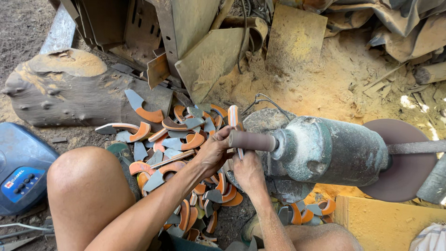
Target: The person sits on the ground and uses a bench grinder to smooth the edges of small curved wooden pieces. They pick up each piece from a pile, press it against the rotating grinding wheel, and then place it back down, repeating the process continuously.
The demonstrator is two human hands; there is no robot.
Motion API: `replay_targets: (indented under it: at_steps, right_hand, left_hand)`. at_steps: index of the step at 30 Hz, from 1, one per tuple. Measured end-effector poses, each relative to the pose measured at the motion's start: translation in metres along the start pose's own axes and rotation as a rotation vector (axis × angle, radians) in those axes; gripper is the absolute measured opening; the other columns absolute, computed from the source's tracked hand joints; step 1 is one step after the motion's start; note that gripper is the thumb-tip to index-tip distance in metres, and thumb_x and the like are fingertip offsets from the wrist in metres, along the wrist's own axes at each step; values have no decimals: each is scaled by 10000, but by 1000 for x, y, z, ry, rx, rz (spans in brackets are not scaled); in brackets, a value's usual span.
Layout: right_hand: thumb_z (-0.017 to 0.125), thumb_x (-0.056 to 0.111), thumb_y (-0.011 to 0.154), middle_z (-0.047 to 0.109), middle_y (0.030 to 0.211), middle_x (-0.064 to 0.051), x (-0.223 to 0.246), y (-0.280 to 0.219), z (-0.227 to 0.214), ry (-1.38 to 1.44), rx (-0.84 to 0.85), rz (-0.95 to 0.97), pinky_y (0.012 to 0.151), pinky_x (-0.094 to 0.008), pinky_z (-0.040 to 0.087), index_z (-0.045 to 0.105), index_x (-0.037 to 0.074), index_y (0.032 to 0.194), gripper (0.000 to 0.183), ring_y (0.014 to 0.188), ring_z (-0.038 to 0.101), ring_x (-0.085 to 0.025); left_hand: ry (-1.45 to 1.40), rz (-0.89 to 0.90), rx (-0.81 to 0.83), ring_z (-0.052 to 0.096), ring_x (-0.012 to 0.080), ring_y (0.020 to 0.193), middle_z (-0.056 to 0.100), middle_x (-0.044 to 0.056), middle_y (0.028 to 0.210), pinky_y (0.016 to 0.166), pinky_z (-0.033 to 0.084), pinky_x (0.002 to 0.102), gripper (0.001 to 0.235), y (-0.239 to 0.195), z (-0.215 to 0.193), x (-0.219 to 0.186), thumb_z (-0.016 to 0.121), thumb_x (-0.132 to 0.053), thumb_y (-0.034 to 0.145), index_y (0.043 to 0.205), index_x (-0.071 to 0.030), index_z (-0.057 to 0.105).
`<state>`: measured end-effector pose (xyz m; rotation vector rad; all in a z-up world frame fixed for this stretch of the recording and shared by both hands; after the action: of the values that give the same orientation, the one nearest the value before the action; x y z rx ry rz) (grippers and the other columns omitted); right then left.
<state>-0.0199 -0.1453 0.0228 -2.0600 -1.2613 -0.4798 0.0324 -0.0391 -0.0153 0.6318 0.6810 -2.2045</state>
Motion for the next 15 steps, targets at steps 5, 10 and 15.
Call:
replay_targets:
  at_steps: [5,10,15]
  right_hand:
    - [590,161,910,660,891,-293,7,0,-3,7,-31,-63,740,-523,535,589,-123,1068,326,785,698,-393]
    - [569,177,936,667,890,-281,12,-9,-5,-11,4,17,737,-523,545,598,-102,1049,302,782,708,-390]
    - [547,152,921,674,858,-225,1,-16,3,67,14,7,719,-487,560,574,-60,1110,284,764,713,-337]
  left_hand:
    - [15,5,-8,617,101,961,709,-68,1020,846,474,357,171,2,1,-2,619,-76,986,1115,-149,704]
    - [23,-40,-33,629,89,985,712,-77,1042,879,492,356,245,-3,2,-3,597,-77,974,1167,-181,706]
    - [51,-60,-8,646,103,1004,716,-63,1071,921,509,373,260,-8,3,1,570,-76,995,1198,-177,698]
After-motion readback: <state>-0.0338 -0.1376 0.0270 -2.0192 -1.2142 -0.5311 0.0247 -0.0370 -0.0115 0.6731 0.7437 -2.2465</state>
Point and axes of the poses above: each hand's wrist, its own y-axis towards the middle knuckle, its own z-axis out of the palm, x = y × z, the point moved 6 cm from there along y, towards the middle knuckle
